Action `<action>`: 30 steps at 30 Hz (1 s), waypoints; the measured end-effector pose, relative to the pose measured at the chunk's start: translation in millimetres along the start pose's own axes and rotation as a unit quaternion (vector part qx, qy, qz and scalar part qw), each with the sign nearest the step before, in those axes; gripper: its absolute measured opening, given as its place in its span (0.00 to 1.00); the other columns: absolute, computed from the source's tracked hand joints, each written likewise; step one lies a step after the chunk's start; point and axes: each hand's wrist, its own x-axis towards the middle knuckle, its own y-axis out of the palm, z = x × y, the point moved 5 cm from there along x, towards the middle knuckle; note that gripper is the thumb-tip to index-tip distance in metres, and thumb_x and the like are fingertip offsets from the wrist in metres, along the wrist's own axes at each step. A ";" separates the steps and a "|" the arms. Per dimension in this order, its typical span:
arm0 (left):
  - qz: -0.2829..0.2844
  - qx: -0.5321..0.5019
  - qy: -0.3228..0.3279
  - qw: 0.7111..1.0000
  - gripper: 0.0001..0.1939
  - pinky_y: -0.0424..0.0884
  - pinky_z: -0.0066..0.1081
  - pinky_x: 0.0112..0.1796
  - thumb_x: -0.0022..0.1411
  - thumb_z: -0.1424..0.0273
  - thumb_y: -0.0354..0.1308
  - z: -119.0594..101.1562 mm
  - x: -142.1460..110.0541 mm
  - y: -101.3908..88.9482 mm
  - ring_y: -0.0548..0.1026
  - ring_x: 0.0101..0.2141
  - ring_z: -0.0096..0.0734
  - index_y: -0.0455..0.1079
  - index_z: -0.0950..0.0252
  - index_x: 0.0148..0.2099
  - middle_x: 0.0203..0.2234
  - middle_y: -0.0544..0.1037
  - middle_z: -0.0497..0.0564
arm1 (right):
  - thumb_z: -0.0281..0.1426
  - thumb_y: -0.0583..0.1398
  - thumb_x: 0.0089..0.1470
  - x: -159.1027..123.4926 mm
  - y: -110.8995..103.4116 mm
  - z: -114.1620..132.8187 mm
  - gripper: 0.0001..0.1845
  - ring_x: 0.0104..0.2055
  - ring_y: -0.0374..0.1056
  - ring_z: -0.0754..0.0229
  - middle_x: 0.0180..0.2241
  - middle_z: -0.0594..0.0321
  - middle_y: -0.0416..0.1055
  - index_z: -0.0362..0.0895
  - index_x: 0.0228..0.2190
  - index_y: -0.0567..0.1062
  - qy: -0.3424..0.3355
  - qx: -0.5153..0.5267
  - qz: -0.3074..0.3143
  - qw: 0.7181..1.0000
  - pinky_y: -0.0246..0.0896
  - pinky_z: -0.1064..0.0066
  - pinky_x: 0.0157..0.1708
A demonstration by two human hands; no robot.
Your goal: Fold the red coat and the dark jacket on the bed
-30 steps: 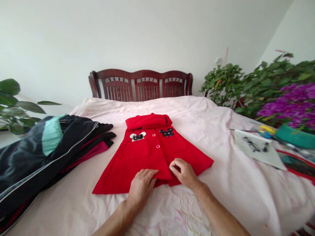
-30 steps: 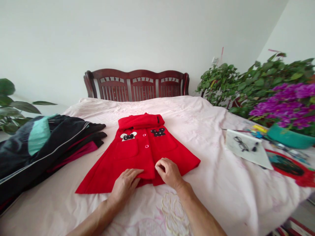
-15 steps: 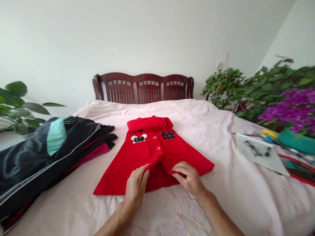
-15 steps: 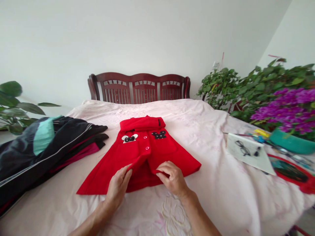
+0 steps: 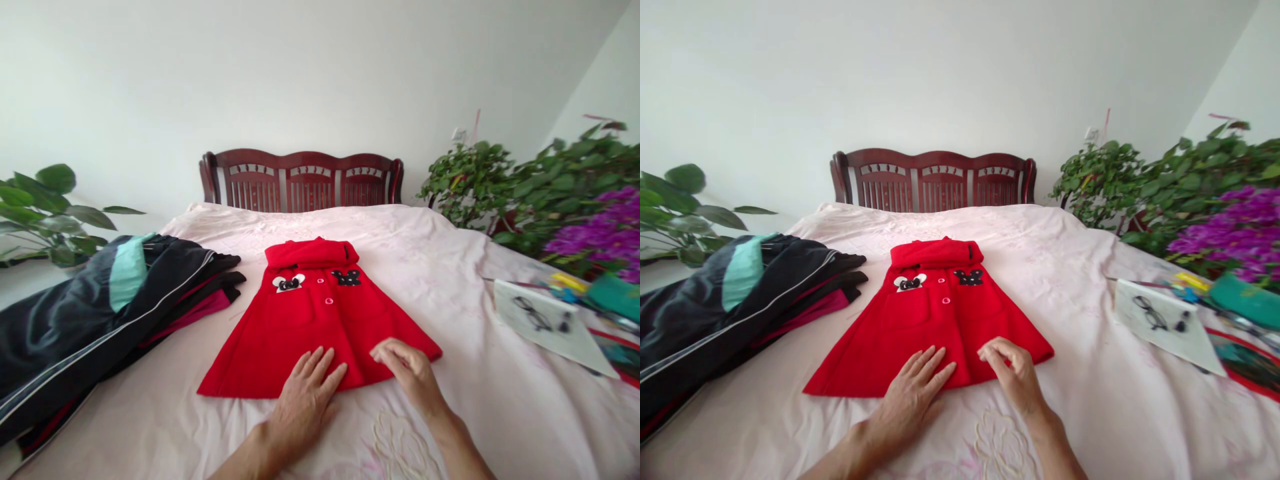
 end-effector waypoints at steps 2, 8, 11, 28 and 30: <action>0.018 -0.008 0.008 1.000 0.36 0.55 0.48 0.64 0.63 0.66 0.59 -3.2 0.5 -2.4 0.54 0.67 0.45 0.50 0.51 0.70 0.69 0.55 0.51 | 0.40 0.53 0.64 9.3 1.0 9.7 0.17 0.51 0.70 0.55 0.48 0.56 0.75 0.46 0.42 0.78 -0.042 -0.037 -0.015 0.998 0.63 0.63 0.54; 0.065 -0.054 0.022 0.996 0.40 0.54 0.51 0.64 0.62 0.68 0.59 -13.2 0.2 -14.6 0.52 0.67 0.46 0.47 0.52 0.71 0.69 0.54 0.48 | 0.41 0.49 0.66 30.0 54.3 2.4 0.27 0.70 0.47 0.53 0.67 0.60 0.55 0.51 0.64 0.61 -0.105 -0.223 0.154 0.957 0.44 0.51 0.67; 0.076 -0.085 0.040 0.993 0.37 0.57 0.51 0.63 0.62 0.67 0.58 -15.2 -3.2 -23.2 0.55 0.66 0.45 0.49 0.52 0.71 0.68 0.57 0.47 | 0.41 0.48 0.66 26.2 66.2 -15.0 0.26 0.69 0.49 0.52 0.66 0.61 0.56 0.52 0.62 0.64 -0.078 -0.260 0.214 0.938 0.45 0.49 0.66; -0.106 -0.456 -0.509 0.723 0.35 0.74 0.30 0.32 0.61 0.50 0.55 180.4 -142.4 -75.6 0.80 0.38 0.40 0.63 0.64 0.64 0.42 0.81 0.55 | 0.56 0.50 0.56 15.7 -112.5 -120.8 0.32 0.55 0.69 0.43 0.48 0.49 0.76 0.45 0.44 0.77 0.281 -0.229 -0.033 0.931 0.57 0.51 0.58; -0.123 -0.563 -0.504 0.643 0.31 0.75 0.30 0.36 0.61 0.54 0.57 173.8 -138.2 -76.0 0.80 0.40 0.38 0.66 0.65 0.61 0.44 0.81 0.56 | 0.55 0.50 0.55 17.8 -112.4 -123.4 0.31 0.54 0.70 0.43 0.46 0.48 0.78 0.45 0.41 0.78 0.280 -0.168 -0.042 0.944 0.60 0.52 0.56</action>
